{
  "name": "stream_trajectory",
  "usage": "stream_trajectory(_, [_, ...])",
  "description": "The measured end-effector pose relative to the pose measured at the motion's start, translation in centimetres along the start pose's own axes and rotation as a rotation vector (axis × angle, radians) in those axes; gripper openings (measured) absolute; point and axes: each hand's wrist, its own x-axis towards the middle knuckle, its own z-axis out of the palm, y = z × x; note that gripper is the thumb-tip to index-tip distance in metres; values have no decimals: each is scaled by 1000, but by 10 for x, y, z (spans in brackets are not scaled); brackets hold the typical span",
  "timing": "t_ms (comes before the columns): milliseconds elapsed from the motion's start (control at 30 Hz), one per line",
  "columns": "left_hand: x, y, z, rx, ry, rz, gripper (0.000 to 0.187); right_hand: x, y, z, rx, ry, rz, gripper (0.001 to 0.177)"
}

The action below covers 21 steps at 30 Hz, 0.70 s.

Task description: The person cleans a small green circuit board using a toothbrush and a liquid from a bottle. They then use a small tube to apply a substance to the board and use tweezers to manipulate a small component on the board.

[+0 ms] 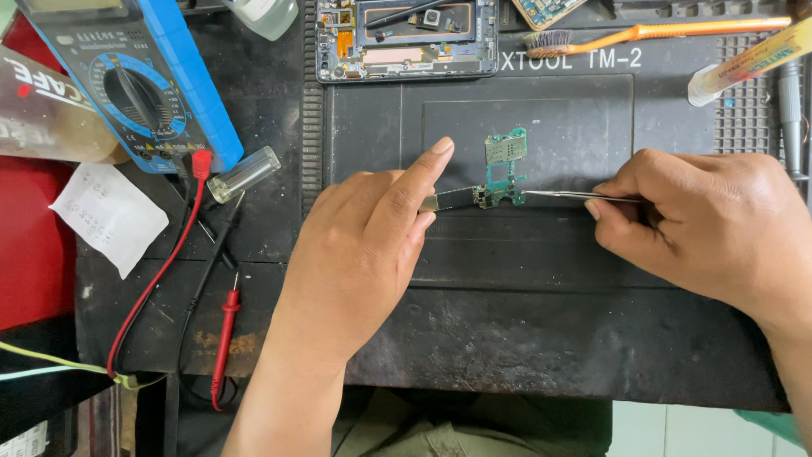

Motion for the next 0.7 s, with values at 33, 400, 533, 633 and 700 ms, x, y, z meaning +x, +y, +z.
stream_trajectory(33, [-1,0,0,-1,-2,-1,65,-1,1,2,1,-2,1,19])
stream_trajectory(400, [-4,-2,-18,-206,-81,-185,75,-1,8,6,45,-32,-32,22])
stream_trajectory(533, [-6,-2,-22,-189,-80,-186,80,-1,9,10,105,-66,3,21])
stream_trajectory(633, [-7,-1,-28,-277,-91,-208,80,-6,10,13,103,-120,113,30])
stream_trajectory(700, [-5,-1,-32,-304,-113,-246,80,-2,8,10,96,-91,57,27])
